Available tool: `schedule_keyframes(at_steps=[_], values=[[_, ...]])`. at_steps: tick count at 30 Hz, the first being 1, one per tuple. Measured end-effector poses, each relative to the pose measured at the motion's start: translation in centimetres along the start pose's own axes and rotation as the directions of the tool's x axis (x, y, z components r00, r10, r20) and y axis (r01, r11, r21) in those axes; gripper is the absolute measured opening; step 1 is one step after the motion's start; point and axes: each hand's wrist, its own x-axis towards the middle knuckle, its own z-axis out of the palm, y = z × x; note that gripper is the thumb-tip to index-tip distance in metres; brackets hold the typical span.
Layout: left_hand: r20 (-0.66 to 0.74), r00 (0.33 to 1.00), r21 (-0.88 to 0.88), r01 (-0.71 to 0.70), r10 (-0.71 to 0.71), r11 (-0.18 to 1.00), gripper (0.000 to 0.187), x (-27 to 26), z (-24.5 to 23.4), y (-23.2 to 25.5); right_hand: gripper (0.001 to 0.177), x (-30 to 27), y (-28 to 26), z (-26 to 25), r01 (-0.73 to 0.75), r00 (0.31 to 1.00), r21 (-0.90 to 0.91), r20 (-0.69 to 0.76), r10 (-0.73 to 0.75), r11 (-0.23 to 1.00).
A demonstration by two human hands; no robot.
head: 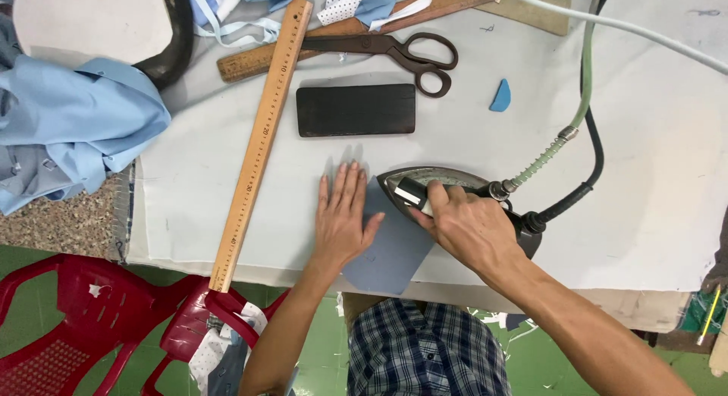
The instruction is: The person measures a piece of light blue patterned fabric with a wooden ruler, then cuts it into a specific shape using large shears. After cutting, the person folds the fabric and irons it flat on the table using a steam iron.
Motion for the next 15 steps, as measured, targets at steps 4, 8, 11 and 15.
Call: schedule_keyframes(at_steps=[4, 8, 11, 15], values=[[-0.070, 0.996, 0.065, 0.053, -0.048, 0.996, 0.069, 4.8, -5.2, -0.6, 0.054, 0.4, -0.4, 0.3, 0.052, 0.998, 0.015, -0.046, -0.052, 0.999], [-0.160, 0.984, 0.101, -0.060, 0.075, 0.993, 0.064, 9.9, -6.6, -2.0, 0.050, 0.2, -0.4, 0.1, 0.059, 0.990, 0.010, -0.127, -0.058, 0.998], [-0.135, 0.983, 0.124, -0.104, 0.120, 0.987, 0.061, 11.1, -5.8, -2.9, 0.049, 0.1, -0.5, 0.1, 0.047, 0.987, 0.020, -0.157, -0.044, 0.999], [-0.201, 0.979, 0.216, 0.008, 0.036, 0.976, 0.060, 8.9, -5.7, -2.1, 0.050, -0.1, -0.3, 0.0, 0.002, 0.999, 0.095, -0.047, 0.002, 0.995]])
